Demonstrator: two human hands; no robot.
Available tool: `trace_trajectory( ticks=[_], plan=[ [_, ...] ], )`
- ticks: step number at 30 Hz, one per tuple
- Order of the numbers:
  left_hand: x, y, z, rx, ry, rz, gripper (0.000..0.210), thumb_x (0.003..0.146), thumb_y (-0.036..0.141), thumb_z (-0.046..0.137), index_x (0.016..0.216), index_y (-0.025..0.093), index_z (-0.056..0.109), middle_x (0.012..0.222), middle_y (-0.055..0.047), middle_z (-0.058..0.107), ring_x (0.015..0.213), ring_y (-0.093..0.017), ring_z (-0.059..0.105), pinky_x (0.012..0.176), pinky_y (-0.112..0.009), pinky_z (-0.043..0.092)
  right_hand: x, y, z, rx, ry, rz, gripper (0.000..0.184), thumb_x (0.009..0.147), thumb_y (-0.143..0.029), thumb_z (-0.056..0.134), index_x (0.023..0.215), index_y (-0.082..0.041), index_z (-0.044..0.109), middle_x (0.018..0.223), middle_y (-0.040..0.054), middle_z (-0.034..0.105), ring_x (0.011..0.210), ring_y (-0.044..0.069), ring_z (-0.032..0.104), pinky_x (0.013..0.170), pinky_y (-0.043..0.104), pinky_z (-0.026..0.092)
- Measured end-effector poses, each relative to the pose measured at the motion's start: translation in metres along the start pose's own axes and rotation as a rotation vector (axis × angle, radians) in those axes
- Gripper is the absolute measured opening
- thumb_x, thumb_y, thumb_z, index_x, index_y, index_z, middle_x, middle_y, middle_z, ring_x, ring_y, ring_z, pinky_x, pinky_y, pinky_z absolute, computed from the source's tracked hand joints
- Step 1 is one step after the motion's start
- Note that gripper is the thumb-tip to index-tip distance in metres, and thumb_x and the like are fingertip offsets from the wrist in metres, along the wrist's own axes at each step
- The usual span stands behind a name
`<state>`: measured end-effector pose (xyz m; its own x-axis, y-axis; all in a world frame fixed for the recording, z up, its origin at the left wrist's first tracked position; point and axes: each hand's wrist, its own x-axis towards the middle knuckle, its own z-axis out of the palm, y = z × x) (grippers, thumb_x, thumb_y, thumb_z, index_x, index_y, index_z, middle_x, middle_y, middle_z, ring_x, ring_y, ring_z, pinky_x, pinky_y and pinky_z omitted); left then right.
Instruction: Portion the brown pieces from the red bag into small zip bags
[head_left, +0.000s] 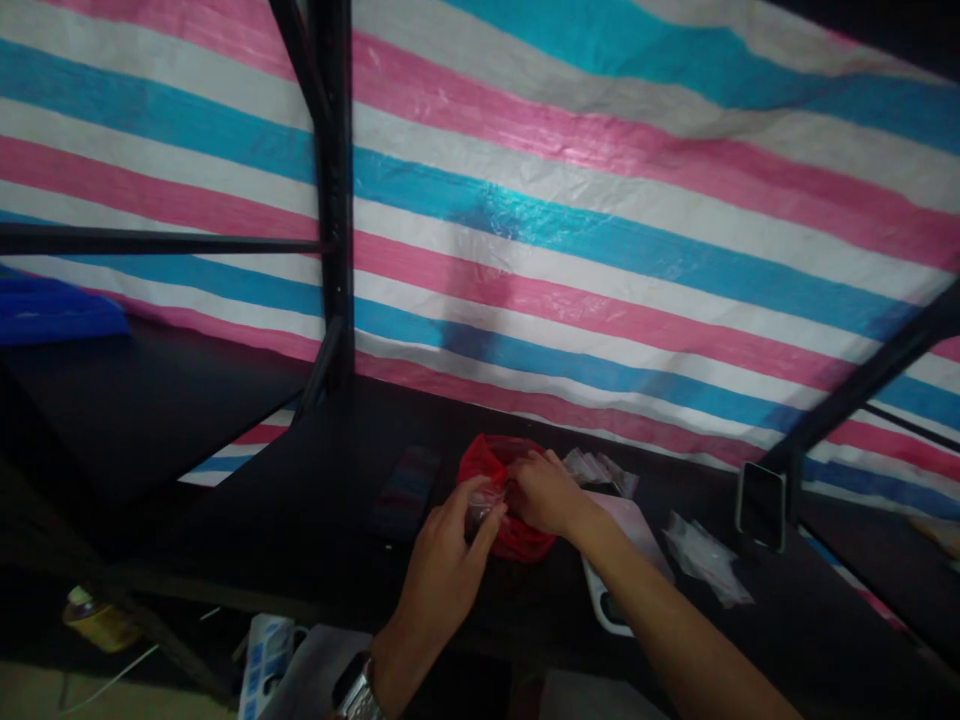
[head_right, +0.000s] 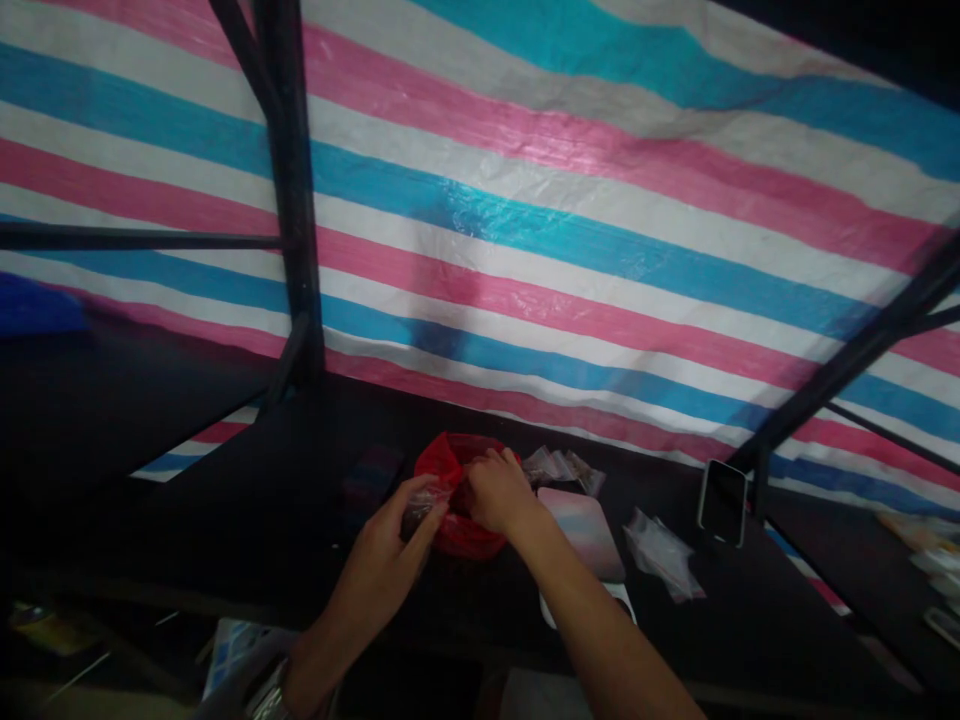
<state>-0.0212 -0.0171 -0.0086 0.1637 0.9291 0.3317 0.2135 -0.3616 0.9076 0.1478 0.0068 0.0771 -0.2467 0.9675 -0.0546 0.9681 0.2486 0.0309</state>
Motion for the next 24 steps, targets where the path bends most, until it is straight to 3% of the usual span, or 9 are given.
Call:
trace_trajectory(
  ticks=[4, 7, 10, 14, 19, 24],
  plan=[
    [0.005, 0.005, 0.009, 0.256, -0.131, 0.188, 0.029, 0.104, 0.035, 0.059, 0.13, 0.026, 0.068, 0.13, -0.008, 0.077, 0.121, -0.031, 0.07, 0.106, -0.054, 0.053, 0.006, 0.007, 0.011, 0.025, -0.049, -0.017, 0.025, 0.091, -0.013, 0.069, 0.114, -0.016, 0.078, 0.123, 0.015, 0.08, 0.124, 0.029, 0.07, 0.104, 0.036, 0.045],
    [0.011, 0.005, 0.01, 0.419, -0.202, 0.19, 0.023, 0.105, 0.031, 0.058, 0.124, 0.024, 0.07, 0.125, -0.009, 0.078, 0.12, -0.034, 0.069, 0.103, -0.056, 0.055, 0.005, 0.021, 0.013, 0.038, -0.052, 0.014, 0.035, 0.091, -0.008, 0.065, 0.123, -0.019, 0.075, 0.126, 0.0111, 0.08, 0.117, 0.025, 0.074, 0.095, 0.032, 0.049],
    [0.015, -0.001, 0.012, 0.513, -0.176, 0.119, 0.026, 0.106, 0.03, 0.056, 0.126, 0.02, 0.069, 0.121, -0.013, 0.078, 0.119, -0.036, 0.067, 0.102, -0.057, 0.056, 0.005, 0.031, 0.013, 0.019, -0.044, 0.072, 0.044, 0.088, -0.003, 0.064, 0.129, -0.017, 0.072, 0.131, 0.0138, 0.078, 0.119, 0.028, 0.074, 0.095, 0.033, 0.051],
    [0.016, -0.011, 0.016, 0.513, -0.087, 0.058, 0.028, 0.105, 0.032, 0.054, 0.126, 0.018, 0.068, 0.116, -0.014, 0.077, 0.115, -0.036, 0.067, 0.099, -0.055, 0.057, 0.011, 0.037, 0.009, -0.005, -0.011, 0.114, 0.04, 0.086, 0.003, 0.06, 0.12, -0.012, 0.075, 0.134, 0.0189, 0.075, 0.13, 0.031, 0.069, 0.106, 0.036, 0.05],
    [0.023, -0.012, 0.022, 0.164, -0.014, -0.054, 0.024, 0.1, 0.041, 0.058, 0.109, 0.023, 0.07, 0.103, -0.01, 0.078, 0.104, -0.032, 0.071, 0.095, -0.047, 0.056, 0.028, 0.038, 0.007, 0.022, 0.027, 0.139, 0.043, 0.091, 0.003, 0.052, 0.126, -0.011, 0.073, 0.143, 0.0216, 0.07, 0.133, 0.032, 0.068, 0.105, 0.038, 0.052],
    [0.034, -0.005, 0.025, -0.416, 0.139, -0.307, 0.046, 0.084, 0.063, 0.075, 0.101, 0.02, 0.069, 0.072, 0.002, 0.066, 0.065, -0.017, 0.062, 0.062, -0.029, 0.052, 0.041, 0.042, 0.014, 0.114, 0.008, 0.082, 0.042, 0.088, 0.001, 0.059, 0.122, -0.017, 0.077, 0.134, 0.0166, 0.077, 0.125, 0.03, 0.073, 0.101, 0.036, 0.055]
  ],
)
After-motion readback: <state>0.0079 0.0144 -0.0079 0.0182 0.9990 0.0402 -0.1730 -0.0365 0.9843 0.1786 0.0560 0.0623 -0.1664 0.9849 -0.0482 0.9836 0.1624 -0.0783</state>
